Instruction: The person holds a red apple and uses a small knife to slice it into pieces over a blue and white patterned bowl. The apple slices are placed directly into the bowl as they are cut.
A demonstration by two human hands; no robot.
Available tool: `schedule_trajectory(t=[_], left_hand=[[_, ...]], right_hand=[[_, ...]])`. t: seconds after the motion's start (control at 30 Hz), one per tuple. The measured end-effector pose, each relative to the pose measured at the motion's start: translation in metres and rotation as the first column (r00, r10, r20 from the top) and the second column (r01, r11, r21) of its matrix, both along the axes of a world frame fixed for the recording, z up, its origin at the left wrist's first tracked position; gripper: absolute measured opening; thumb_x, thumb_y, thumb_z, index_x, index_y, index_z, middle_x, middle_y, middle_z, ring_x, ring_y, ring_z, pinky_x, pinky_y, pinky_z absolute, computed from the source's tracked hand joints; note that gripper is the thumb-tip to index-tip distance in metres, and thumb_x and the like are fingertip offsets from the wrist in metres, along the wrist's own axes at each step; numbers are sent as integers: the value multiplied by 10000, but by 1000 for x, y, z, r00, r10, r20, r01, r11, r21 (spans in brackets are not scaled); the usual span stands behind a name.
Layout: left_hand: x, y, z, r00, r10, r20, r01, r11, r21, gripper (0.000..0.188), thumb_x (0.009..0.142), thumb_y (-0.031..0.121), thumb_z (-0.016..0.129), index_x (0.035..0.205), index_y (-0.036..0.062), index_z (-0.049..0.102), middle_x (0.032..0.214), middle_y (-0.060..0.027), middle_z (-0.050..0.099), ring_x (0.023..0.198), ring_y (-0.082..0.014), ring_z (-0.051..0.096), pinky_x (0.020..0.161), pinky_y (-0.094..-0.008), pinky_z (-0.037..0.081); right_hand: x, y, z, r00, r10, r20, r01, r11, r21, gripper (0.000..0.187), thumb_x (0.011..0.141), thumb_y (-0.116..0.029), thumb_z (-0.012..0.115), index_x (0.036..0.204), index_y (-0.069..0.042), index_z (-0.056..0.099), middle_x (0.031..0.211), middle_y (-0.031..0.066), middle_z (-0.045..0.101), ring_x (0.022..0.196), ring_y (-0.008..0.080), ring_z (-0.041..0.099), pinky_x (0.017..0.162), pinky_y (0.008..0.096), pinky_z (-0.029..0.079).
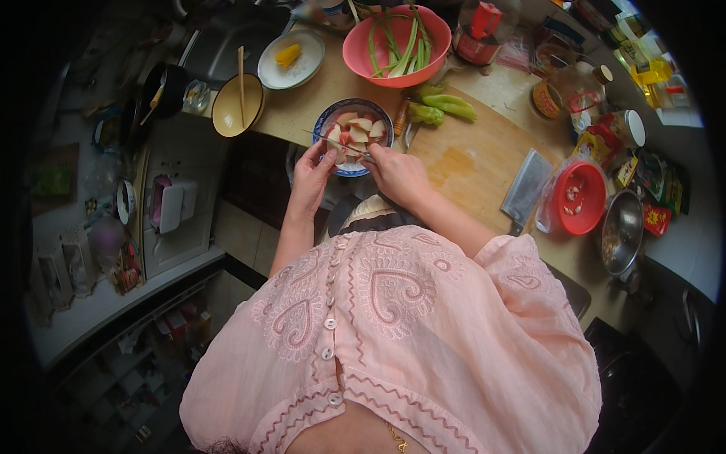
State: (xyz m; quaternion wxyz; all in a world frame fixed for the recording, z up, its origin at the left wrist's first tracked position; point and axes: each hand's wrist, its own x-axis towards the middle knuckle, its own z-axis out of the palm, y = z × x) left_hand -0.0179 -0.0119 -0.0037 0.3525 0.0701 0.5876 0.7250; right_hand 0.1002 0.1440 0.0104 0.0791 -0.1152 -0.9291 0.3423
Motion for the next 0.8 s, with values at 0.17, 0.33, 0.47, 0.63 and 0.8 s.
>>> schedule_trajectory(t=[0.17, 0.33, 0.47, 0.63, 0.8], left_hand=[[2, -1, -1, 998, 49, -29, -51, 996, -67, 474, 862, 170, 690, 1260, -17, 513, 1081, -56, 626, 920, -100, 600, 773, -226, 471], [2, 0, -12, 998, 51, 47, -52, 999, 17, 437, 879, 166, 666, 1240, -22, 506, 1061, -69, 629, 882, -113, 616, 744, -234, 493], [2, 1, -15, 999, 30, 45, -30, 1000, 9, 408, 891, 199, 648, 1216, -16, 527, 1016, -54, 644, 822, -112, 628, 714, -227, 480], [-1, -1, -18, 999, 11, 38, -10, 1000, -25, 401, 903, 203, 630, 1231, -1, 519, 1027, -45, 641, 837, -98, 625, 694, -213, 476], [-1, 0, -20, 999, 6, 49, -7, 1000, 29, 474, 914, 194, 611, 1322, 15, 450, 1121, -41, 611, 919, -86, 607, 698, -204, 483]], right_hand=[[-3, -3, 1, 999, 1, 42, -2, 1000, 12, 214, 911, -285, 540, 903, -78, 487, 787, 143, 628, 715, 354, 620, 577, 464, 480], [-9, -6, -1, 1000, -2, 24, 1, 1000, 18, 217, 915, -279, 532, 888, -71, 474, 794, 143, 627, 709, 360, 617, 574, 464, 484], [-6, -6, -1, 1000, -12, 26, 11, 1000, 27, 211, 915, -269, 531, 896, -68, 475, 796, 145, 625, 705, 365, 613, 572, 465, 484], [-8, -8, 0, 998, -9, 57, 6, 999, 54, 196, 913, -259, 533, 922, -71, 482, 816, 145, 631, 699, 361, 618, 572, 463, 490], [-10, -9, 2, 997, -9, 71, 4, 998, 70, 197, 911, -256, 532, 933, -66, 484, 827, 150, 633, 691, 363, 622, 564, 460, 493]])
